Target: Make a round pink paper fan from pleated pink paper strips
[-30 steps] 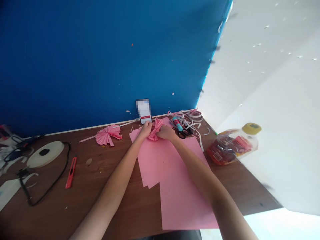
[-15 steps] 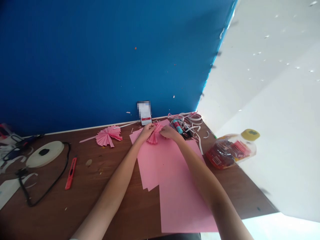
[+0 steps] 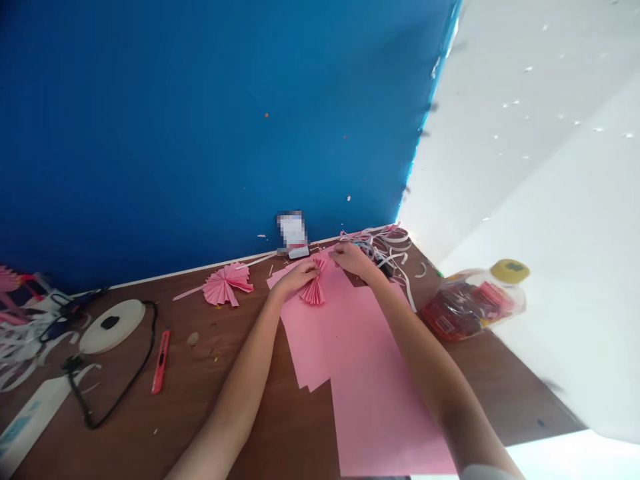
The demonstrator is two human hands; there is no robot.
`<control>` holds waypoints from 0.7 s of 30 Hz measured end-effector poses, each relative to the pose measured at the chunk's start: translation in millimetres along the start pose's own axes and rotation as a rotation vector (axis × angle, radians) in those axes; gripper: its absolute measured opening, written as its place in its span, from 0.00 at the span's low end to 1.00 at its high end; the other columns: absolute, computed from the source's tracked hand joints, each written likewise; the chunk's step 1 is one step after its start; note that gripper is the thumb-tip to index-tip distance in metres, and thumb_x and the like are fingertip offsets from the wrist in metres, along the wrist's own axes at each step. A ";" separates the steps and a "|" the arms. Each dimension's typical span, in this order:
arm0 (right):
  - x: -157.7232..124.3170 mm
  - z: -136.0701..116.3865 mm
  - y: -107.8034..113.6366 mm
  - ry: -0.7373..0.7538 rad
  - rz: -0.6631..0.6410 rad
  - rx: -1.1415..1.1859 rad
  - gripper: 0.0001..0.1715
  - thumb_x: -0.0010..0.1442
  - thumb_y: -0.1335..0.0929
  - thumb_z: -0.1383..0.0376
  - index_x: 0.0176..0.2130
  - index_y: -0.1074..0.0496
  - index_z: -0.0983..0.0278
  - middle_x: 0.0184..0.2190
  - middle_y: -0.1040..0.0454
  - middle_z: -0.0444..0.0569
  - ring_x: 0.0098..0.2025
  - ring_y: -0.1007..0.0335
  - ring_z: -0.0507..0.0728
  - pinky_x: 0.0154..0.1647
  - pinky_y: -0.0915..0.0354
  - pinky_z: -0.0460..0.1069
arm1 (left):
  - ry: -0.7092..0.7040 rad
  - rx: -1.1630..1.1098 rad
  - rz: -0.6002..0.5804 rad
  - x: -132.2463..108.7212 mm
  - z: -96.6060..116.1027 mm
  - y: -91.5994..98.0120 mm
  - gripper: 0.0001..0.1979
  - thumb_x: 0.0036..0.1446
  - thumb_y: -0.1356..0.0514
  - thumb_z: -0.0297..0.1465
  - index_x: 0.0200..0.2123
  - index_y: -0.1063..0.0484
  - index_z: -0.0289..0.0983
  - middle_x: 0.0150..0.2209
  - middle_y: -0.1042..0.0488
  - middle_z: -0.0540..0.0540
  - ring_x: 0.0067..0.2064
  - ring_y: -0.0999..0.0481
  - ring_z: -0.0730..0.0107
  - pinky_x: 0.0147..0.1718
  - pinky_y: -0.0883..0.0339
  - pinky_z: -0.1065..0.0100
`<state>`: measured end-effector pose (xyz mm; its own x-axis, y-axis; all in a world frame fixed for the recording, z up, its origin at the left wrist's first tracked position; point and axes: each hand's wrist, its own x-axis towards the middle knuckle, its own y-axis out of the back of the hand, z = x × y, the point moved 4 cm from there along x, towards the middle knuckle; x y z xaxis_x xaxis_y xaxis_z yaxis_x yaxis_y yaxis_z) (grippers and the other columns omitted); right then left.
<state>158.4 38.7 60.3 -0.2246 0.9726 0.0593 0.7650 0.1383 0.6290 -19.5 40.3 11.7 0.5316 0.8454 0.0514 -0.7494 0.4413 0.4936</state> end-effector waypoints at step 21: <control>4.8 -2.7 -9.3 0.150 0.134 0.122 0.16 0.59 0.41 0.64 0.45 0.32 0.65 0.37 0.26 0.49 0.35 0.33 0.52 0.37 0.41 0.45 | 0.143 -0.214 -0.241 -2.7 17.3 -28.7 0.10 0.51 0.45 0.33 0.27 0.29 0.33 0.25 0.32 0.48 0.24 0.36 0.76 0.26 0.44 0.71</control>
<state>148.6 41.6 56.8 -0.1963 0.9466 0.2557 0.8591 0.0403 0.5102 7.4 20.2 12.4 0.6539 0.7364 -0.1736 -0.6832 0.6733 0.2827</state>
